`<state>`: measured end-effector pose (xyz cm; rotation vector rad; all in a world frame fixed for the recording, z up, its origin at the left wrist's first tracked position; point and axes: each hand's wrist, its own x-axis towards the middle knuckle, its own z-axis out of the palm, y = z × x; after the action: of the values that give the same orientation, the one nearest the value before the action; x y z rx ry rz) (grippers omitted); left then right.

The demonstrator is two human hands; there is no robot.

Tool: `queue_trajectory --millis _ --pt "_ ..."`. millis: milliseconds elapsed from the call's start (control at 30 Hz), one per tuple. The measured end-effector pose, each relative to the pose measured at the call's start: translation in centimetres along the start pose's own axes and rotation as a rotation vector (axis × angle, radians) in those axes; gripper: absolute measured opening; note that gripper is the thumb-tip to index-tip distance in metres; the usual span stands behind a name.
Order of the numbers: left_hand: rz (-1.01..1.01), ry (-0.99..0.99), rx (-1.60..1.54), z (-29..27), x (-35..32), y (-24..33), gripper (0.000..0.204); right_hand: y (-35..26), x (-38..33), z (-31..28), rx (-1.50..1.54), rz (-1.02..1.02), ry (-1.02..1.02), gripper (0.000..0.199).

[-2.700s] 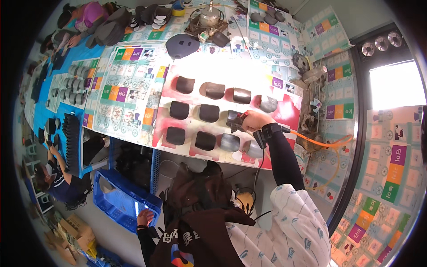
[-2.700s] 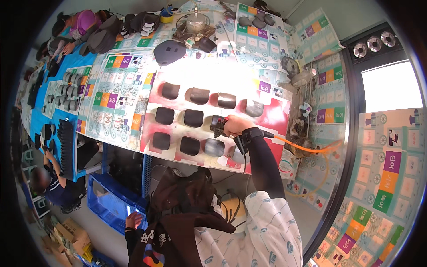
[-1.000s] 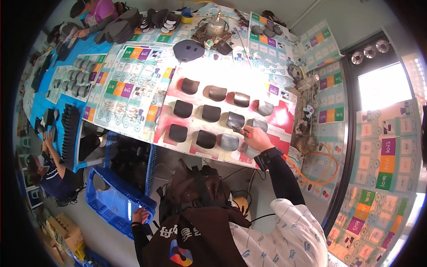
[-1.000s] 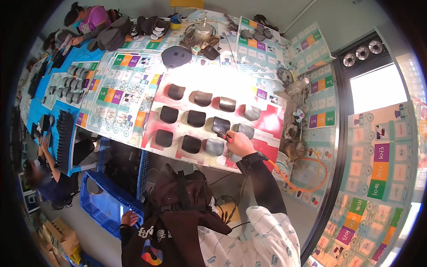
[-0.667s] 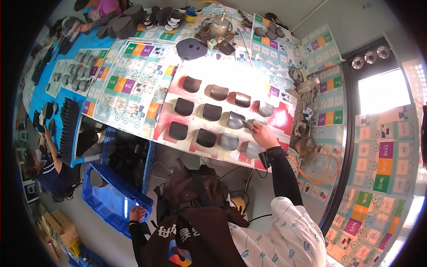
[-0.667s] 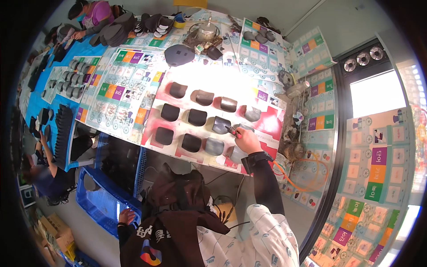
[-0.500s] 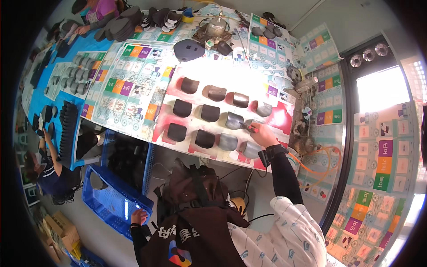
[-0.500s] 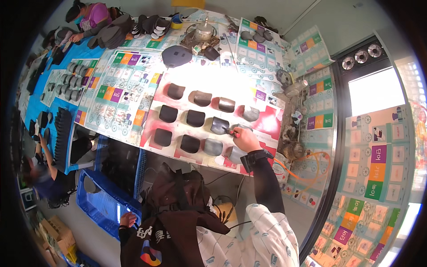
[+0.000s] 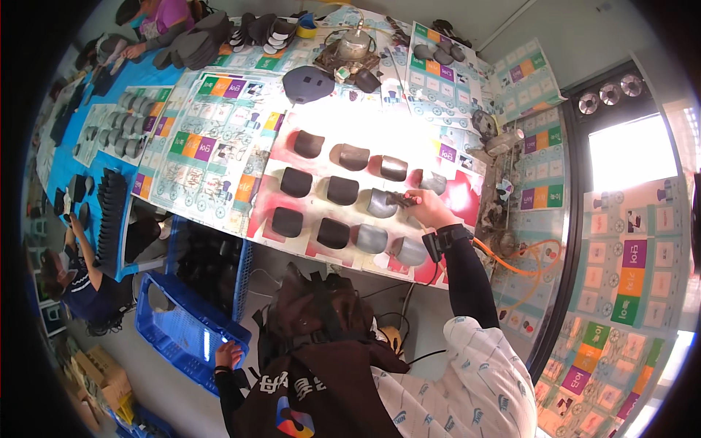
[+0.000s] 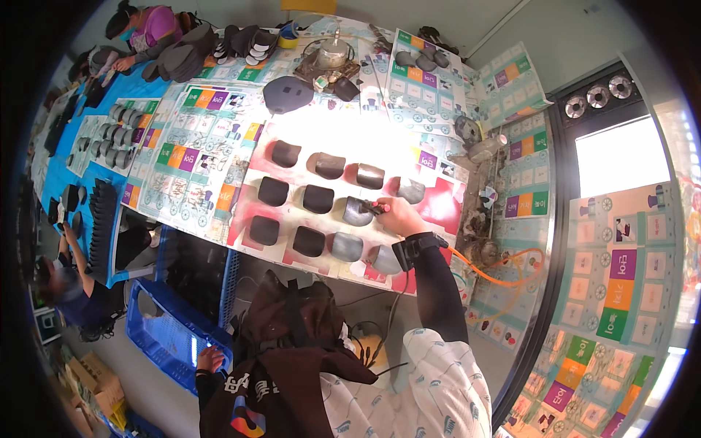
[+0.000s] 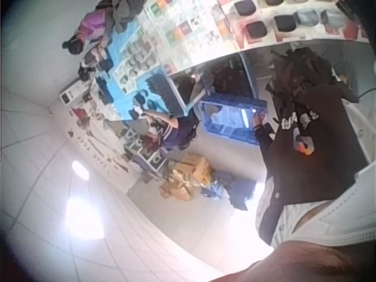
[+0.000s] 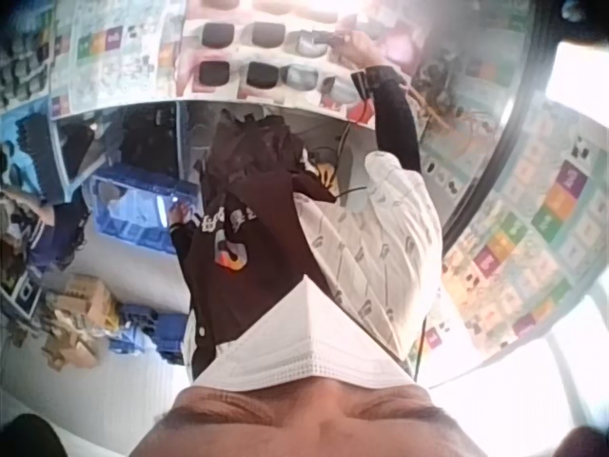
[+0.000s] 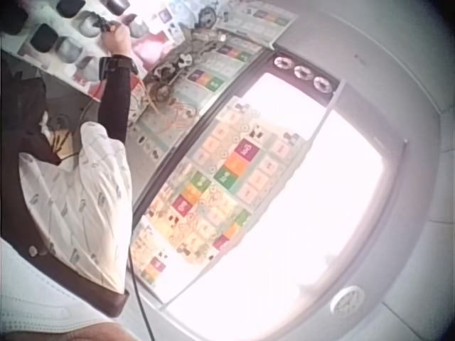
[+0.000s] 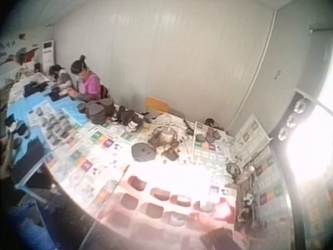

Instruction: The recorder uses a glue gun to apply adhesive to several small black shoe components laid out on a table.

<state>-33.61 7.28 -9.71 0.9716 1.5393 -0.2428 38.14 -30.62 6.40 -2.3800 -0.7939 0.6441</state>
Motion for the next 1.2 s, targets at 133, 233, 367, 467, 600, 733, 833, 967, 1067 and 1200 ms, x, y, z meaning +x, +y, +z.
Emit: queue_trajectory --millis 133,233,367,467,600,733,833,967,1067,1200 --pt "-0.013 -0.011 -0.009 0.5 0.0 0.2 0.033 1.1 2.0 -1.1 0.1 0.031 -0.003 0.025" --pt "-0.013 0.001 -0.038 1.2 -0.3 0.2 0.035 3.6 4.5 -0.5 0.022 -0.079 0.066 0.03" --pt "-0.015 -0.023 -0.035 1.0 -1.6 0.2 0.037 0.8 7.6 -3.5 0.067 0.334 -0.33 0.013" --pt "-0.001 -0.002 -0.023 1.4 -2.2 0.8 0.039 1.0 9.9 -4.3 -0.096 0.334 -0.397 0.013" --pt "-0.026 0.034 -0.01 4.0 -3.0 2.8 0.036 5.4 12.6 -3.4 0.13 0.401 -0.382 0.011" --pt "-0.019 0.079 0.009 5.3 -4.1 3.4 0.033 6.5 13.1 -3.3 0.094 0.506 -0.334 0.009" --pt "-0.009 0.117 0.024 6.2 -4.5 4.3 0.03 6.1 12.6 -5.3 -0.094 0.468 -0.467 0.007" --pt "0.001 0.077 0.075 7.0 -4.5 4.7 0.029 8.1 11.5 -5.3 0.06 0.466 -0.534 0.005" --pt "-0.011 0.074 0.094 7.1 -4.4 4.6 0.029 8.7 10.7 -4.9 0.271 0.493 -0.506 0.012" --pt "-0.017 0.063 0.106 6.9 -4.0 4.7 0.029 8.5 10.5 -4.5 0.274 0.447 -0.479 0.009"
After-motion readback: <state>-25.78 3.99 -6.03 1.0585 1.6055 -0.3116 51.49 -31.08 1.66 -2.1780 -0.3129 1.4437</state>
